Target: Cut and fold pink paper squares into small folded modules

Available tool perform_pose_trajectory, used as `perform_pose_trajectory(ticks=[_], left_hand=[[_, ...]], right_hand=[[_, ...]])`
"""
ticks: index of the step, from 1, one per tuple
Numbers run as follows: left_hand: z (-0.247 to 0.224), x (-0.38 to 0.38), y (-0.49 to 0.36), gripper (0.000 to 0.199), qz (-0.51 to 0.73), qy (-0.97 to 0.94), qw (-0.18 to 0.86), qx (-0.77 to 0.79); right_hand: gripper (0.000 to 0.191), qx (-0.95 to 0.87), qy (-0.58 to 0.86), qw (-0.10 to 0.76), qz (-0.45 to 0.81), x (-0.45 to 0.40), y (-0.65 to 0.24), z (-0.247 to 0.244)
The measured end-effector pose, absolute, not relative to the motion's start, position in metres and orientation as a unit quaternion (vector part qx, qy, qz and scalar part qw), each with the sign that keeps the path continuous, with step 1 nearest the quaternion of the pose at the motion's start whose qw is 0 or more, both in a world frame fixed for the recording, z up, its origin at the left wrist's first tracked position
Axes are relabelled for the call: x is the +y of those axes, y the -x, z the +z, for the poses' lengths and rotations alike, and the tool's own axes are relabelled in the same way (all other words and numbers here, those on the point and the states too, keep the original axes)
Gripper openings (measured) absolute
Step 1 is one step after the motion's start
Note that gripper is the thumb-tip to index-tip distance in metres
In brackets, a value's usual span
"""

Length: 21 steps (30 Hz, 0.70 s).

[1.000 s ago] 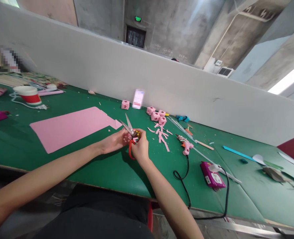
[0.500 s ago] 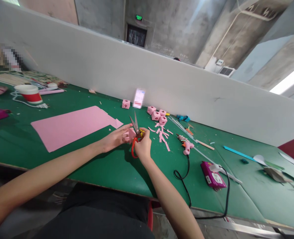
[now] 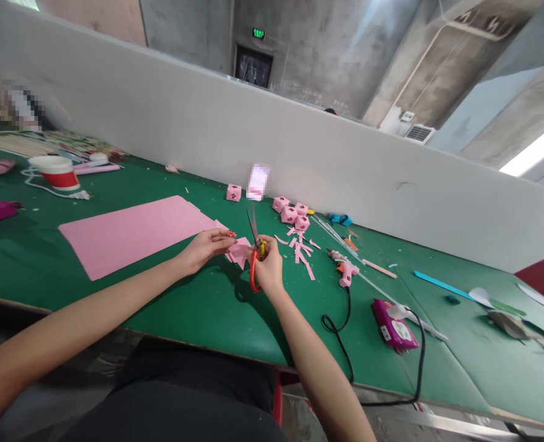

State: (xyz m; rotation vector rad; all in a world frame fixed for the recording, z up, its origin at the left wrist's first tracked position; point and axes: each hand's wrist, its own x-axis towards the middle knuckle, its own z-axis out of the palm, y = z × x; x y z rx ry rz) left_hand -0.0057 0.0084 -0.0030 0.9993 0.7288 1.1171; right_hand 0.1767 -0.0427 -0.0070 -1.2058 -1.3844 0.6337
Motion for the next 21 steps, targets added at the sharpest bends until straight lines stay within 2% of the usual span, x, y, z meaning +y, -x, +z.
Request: perform_pose_trajectory(ticks=[2, 4, 8, 13, 21], left_hand=[[0.0, 0.014, 0.01, 0.025, 0.53, -0.38, 0.688, 0.318], [0.003, 0.02, 0.015, 0.016, 0.566, -0.32, 0.695, 0.308], [0.006, 0.03, 0.025, 0.01, 0.6, -0.278, 0.685, 0.304], [0.003, 0.03, 0.026, 0.015, 0.614, -0.278, 0.672, 0.306], [0.0, 0.02, 0.019, 0.026, 0.6, -0.363, 0.64, 0.313]], right_hand=[[0.04, -0.601, 0.54, 0.557, 0.191, -0.04, -0.187, -0.002], [0.042, -0.602, 0.596, 0.528, 0.058, -0.038, -0.202, 0.004], [0.047, -0.635, 0.65, 0.398, -0.125, -0.035, -0.225, 0.012], [0.046, -0.695, 0.632, 0.307, -0.152, -0.038, -0.217, 0.01], [0.046, -0.705, 0.631, 0.281, -0.16, -0.04, -0.208, 0.008]])
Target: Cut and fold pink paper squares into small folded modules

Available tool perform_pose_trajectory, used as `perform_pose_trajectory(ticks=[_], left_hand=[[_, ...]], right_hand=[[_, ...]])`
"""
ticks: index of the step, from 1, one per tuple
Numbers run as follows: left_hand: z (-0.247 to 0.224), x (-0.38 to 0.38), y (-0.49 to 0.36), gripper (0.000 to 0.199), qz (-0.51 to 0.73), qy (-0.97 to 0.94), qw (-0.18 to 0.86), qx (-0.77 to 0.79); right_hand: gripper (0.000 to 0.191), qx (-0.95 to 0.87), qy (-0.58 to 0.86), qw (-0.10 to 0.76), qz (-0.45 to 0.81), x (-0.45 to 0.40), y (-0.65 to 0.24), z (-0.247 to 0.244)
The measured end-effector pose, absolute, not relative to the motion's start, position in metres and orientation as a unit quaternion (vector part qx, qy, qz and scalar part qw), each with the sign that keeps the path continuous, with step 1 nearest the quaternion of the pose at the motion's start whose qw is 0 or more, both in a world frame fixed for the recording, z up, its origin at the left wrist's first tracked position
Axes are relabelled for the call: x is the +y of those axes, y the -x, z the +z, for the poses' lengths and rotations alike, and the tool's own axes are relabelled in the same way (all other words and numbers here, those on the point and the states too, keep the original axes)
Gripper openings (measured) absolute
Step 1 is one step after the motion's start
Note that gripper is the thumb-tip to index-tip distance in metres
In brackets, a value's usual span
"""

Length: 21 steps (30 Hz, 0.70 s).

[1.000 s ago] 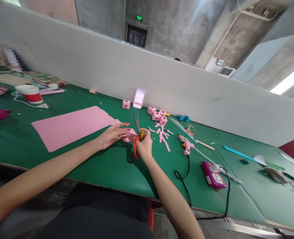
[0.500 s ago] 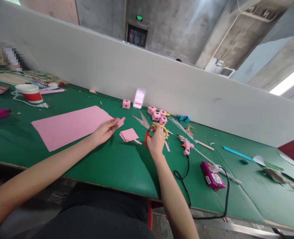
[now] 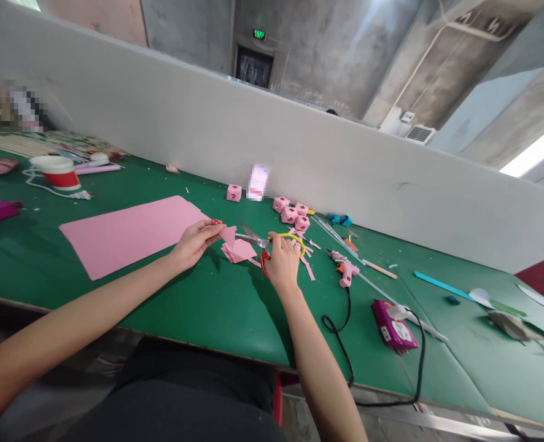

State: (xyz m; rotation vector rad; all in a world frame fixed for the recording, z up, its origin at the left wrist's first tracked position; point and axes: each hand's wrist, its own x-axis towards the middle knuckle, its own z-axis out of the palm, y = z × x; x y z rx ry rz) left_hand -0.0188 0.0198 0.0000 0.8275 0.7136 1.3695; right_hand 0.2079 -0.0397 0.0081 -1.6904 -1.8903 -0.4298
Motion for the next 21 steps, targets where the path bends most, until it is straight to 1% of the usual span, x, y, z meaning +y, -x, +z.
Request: perform_pose_trajectory(ticks=[5, 13, 21], left_hand=[[-0.001, 0.019, 0.018, 0.034, 0.609, -0.37, 0.617, 0.335], [0.002, 0.011, 0.015, 0.039, 0.562, -0.471, 0.582, 0.352], [0.003, 0.012, 0.015, 0.039, 0.542, -0.432, 0.618, 0.37]], right_hand=[[0.043, -0.72, 0.621, 0.268, -0.155, -0.038, -0.208, 0.006], [0.041, -0.722, 0.619, 0.263, -0.159, -0.037, -0.209, 0.004], [0.039, -0.73, 0.617, 0.25, -0.156, -0.037, -0.209, 0.001]])
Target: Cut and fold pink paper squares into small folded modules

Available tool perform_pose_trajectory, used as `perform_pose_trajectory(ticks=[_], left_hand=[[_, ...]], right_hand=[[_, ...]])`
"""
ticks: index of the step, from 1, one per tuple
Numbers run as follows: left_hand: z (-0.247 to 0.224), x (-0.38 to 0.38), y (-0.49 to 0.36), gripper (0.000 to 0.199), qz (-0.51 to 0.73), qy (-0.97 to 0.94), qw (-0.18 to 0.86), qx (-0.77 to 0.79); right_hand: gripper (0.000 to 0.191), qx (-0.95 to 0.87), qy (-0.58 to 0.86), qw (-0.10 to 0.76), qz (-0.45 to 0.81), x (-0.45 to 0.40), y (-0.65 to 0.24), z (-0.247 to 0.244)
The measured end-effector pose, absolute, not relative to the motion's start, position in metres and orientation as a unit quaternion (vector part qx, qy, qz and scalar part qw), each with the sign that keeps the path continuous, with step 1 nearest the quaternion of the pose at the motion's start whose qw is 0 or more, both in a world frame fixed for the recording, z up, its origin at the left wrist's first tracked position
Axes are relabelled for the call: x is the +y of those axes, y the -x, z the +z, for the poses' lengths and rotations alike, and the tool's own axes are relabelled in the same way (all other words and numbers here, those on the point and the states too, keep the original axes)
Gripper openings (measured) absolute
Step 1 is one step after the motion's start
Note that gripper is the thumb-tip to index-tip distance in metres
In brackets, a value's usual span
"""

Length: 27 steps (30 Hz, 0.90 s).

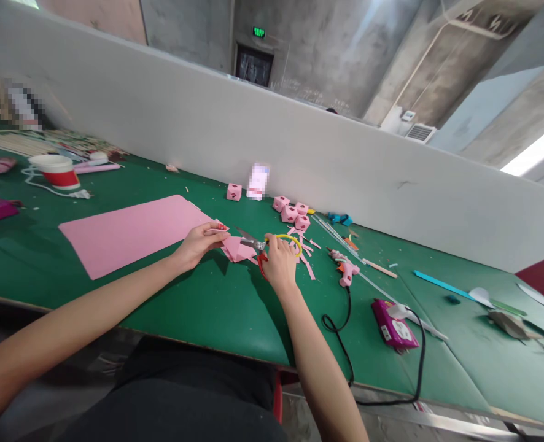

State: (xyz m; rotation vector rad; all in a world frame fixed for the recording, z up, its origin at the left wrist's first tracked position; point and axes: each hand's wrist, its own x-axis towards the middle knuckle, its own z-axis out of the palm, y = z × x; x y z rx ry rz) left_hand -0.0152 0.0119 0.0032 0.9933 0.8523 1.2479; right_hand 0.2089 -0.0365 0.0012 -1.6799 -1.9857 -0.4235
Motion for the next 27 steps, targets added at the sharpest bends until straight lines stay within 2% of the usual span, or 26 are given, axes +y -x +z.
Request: perform_pose_trajectory(ticks=[9, 18, 27], left_hand=[[-0.004, 0.021, 0.018, 0.038, 0.51, -0.373, 0.668, 0.394], [-0.007, 0.026, 0.018, 0.021, 0.507, -0.359, 0.673, 0.402], [-0.005, 0.025, 0.016, 0.014, 0.513, -0.359, 0.668, 0.403]], right_hand=[[0.04, -0.736, 0.609, 0.246, -0.166, -0.037, -0.21, 0.001], [0.041, -0.718, 0.632, 0.251, -0.149, -0.037, -0.207, 0.003], [0.045, -0.709, 0.645, 0.248, -0.139, -0.037, -0.209, 0.001]])
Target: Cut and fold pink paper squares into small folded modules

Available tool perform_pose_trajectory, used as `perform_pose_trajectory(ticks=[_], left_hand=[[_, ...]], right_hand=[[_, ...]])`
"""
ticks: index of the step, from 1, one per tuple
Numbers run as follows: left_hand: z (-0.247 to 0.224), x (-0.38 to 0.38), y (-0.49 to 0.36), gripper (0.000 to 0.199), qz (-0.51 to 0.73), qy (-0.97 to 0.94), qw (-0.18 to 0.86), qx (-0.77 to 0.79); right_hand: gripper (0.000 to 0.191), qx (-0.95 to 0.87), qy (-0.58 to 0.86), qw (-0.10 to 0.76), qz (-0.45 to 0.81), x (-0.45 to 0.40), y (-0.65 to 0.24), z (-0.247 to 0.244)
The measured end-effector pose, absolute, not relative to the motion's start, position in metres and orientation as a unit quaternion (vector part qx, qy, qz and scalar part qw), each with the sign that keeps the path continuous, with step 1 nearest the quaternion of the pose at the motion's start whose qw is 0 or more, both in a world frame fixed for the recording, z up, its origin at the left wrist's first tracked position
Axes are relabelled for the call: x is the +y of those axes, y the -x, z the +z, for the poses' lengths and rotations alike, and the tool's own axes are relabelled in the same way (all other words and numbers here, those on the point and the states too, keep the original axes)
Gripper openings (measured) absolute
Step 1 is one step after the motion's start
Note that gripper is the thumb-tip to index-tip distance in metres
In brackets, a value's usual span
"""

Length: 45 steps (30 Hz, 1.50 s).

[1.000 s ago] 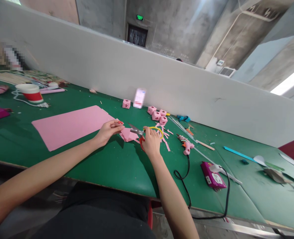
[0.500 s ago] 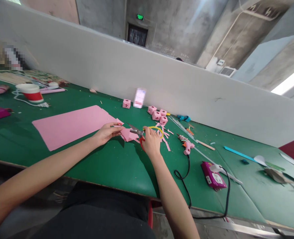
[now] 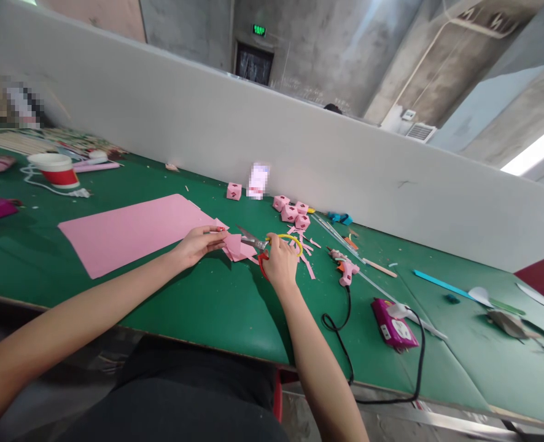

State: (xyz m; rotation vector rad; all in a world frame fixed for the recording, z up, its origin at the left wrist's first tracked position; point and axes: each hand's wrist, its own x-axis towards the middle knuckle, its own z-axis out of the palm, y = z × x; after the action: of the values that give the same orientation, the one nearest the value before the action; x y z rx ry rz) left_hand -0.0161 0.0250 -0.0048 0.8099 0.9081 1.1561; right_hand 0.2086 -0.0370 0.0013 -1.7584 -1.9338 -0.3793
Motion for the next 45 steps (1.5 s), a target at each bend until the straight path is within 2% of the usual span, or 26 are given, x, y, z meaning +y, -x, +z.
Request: perform_pose_trajectory(ticks=[13, 22, 29, 39, 45], left_hand=[[-0.003, 0.024, 0.016, 0.019, 0.506, -0.397, 0.644, 0.414], [0.004, 0.015, 0.014, 0.041, 0.494, -0.438, 0.635, 0.402], [-0.001, 0.017, 0.016, 0.049, 0.488, -0.466, 0.637, 0.374], [-0.006, 0.02, 0.018, 0.052, 0.504, -0.608, 0.493, 0.364], [-0.003, 0.021, 0.021, 0.053, 0.488, -0.624, 0.473, 0.385]], right_hand=[[0.041, -0.706, 0.656, 0.234, -0.128, -0.038, -0.209, 0.004], [0.042, -0.724, 0.644, 0.222, -0.11, -0.039, -0.208, 0.007], [0.042, -0.719, 0.648, 0.228, -0.101, -0.04, -0.208, 0.007], [0.044, -0.704, 0.659, 0.254, -0.072, -0.041, -0.209, 0.006], [0.045, -0.709, 0.65, 0.27, -0.044, -0.04, -0.21, 0.004]])
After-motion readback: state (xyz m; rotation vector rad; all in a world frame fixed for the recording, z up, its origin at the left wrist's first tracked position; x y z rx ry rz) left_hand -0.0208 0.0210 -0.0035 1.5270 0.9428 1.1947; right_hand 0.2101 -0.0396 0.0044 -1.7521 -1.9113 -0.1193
